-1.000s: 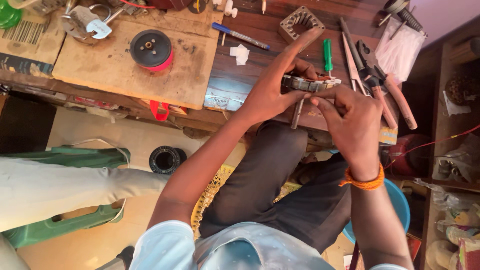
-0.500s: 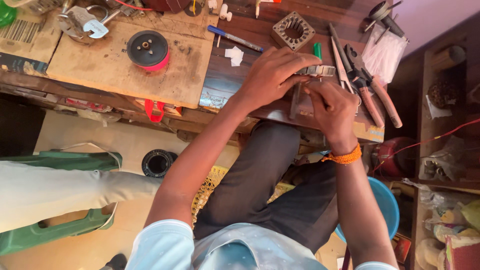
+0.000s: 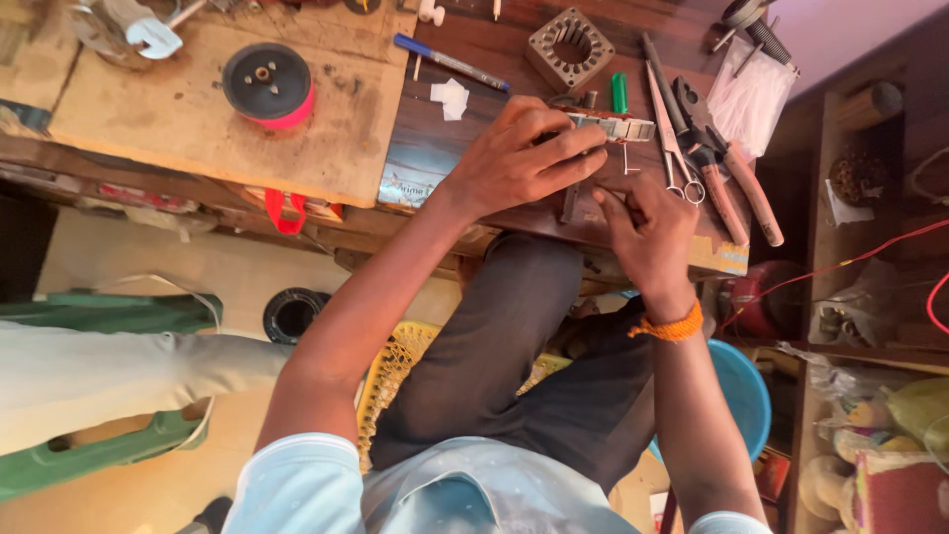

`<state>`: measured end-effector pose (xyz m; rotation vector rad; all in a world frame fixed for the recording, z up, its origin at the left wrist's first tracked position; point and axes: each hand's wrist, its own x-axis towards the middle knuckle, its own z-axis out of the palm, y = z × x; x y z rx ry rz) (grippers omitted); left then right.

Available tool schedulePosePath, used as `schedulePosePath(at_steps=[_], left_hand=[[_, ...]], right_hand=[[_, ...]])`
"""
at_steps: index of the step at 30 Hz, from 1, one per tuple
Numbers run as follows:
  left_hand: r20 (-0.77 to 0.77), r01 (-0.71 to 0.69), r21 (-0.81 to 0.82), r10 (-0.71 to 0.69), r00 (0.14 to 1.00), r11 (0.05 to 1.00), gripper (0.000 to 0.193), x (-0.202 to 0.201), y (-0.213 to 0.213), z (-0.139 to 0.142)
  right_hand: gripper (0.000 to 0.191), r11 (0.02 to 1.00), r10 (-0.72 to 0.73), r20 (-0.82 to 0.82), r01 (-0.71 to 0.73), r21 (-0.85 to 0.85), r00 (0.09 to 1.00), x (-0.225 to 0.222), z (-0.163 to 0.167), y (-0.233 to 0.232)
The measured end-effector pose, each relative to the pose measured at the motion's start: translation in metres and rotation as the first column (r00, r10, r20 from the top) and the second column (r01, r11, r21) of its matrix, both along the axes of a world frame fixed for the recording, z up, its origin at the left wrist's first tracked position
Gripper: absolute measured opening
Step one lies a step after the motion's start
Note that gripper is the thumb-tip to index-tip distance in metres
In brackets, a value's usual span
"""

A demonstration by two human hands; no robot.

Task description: The person sits at a workbench fitting a commutator-like metal component onto a motor armature shaft, pressing and rotating it by hand and tapping it with a small punch to seat it. At the end they pick up a marker and handle a larger wound armature on the bench.

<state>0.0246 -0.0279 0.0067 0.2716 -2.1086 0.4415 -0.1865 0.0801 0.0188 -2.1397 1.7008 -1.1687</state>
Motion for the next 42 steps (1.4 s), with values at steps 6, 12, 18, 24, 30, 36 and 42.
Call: schedulePosePath(at_steps=[6, 12, 18, 24, 30, 36, 42], left_hand=[[-0.026, 0.005, 0.103, -0.002, 1.000, 0.995, 0.022, -0.001, 0.001, -0.014], [-0.557, 0.278, 0.657, 0.202, 0.806, 0.701, 0.016, -0.030, 0.033, -0.017], [-0.678, 0.441, 0.709, 0.359, 0.642, 0.551, 0.016, -0.050, 0.051, -0.013], [-0.623, 0.359, 0.771, 0.507, 0.595, 0.526, 0.017, -0.060, 0.059, -0.004], [-0.353, -0.046, 0.427, 0.213, 0.911, 0.903, 0.066, -0.034, 0.040, -0.004], [-0.287, 0.193, 0.605, -0.014, 0.958, 0.772, 0.084, -0.025, 0.006, -0.005], [-0.685, 0.644, 0.609, -0.104, 0.722, 0.463, 0.084, -0.035, 0.014, -0.003]], right_hand=[[0.012, 0.991, 0.134, -0.152, -0.130, 0.037, 0.979, -0.002, 0.051, 0.015], [0.012, 0.996, 0.035, -0.197, -0.050, -0.072, 0.980, 0.013, 0.076, -0.014], [0.013, 0.991, 0.094, -0.185, -0.109, -0.075, 0.978, 0.016, 0.076, -0.062], [0.010, 0.994, 0.071, -0.115, -0.061, 0.086, 0.991, 0.004, 0.067, -0.092], [0.012, 0.991, 0.060, -0.046, -0.054, 0.122, 0.997, -0.017, 0.070, -0.088], [0.008, 0.947, 0.030, 0.384, -0.150, 0.285, 0.923, -0.026, 0.086, -0.059], [0.009, 0.911, 0.012, 0.331, -0.147, 0.385, 0.944, -0.018, 0.078, -0.039]])
